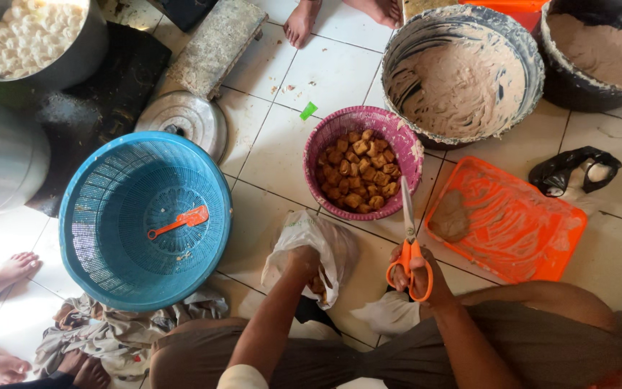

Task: The person sits on the floor and uses orange-handled scissors to cut small, brown, fried food items from a pink basket into a white plastic bag. The person repeatedly picks up items, cuts them, and places them into the bag.

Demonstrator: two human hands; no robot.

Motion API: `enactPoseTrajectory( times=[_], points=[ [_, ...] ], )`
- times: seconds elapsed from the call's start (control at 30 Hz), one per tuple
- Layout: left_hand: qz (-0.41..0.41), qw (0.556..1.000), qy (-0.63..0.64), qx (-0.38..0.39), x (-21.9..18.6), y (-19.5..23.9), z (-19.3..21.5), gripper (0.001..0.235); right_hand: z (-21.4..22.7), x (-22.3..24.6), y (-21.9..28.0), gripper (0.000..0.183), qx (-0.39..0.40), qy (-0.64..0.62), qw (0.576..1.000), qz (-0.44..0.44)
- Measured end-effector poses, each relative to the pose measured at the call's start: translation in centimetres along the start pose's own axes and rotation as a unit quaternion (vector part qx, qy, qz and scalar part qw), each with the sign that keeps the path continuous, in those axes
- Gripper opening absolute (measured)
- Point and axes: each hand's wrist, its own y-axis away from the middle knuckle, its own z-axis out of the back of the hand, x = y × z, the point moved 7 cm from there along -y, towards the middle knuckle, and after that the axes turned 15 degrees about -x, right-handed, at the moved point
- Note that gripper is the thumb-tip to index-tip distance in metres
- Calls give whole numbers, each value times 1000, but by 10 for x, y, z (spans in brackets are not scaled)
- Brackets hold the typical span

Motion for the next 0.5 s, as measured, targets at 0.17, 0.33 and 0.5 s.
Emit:
enactPoseTrajectory(
  times=[0.17,0.33,0.5],
  points=[
    [-102,902,408,-103,-12,-18,135,30,-33,9,16,92,122,-11,990,-67],
    [52,458,872,-166,-46,-11,233,34,-46,20,26,95,159,5,983,-91],
    [32,389,914,-111,-83,12,260,29,-45,19,24,98,181,-2,980,-88]
  ],
)
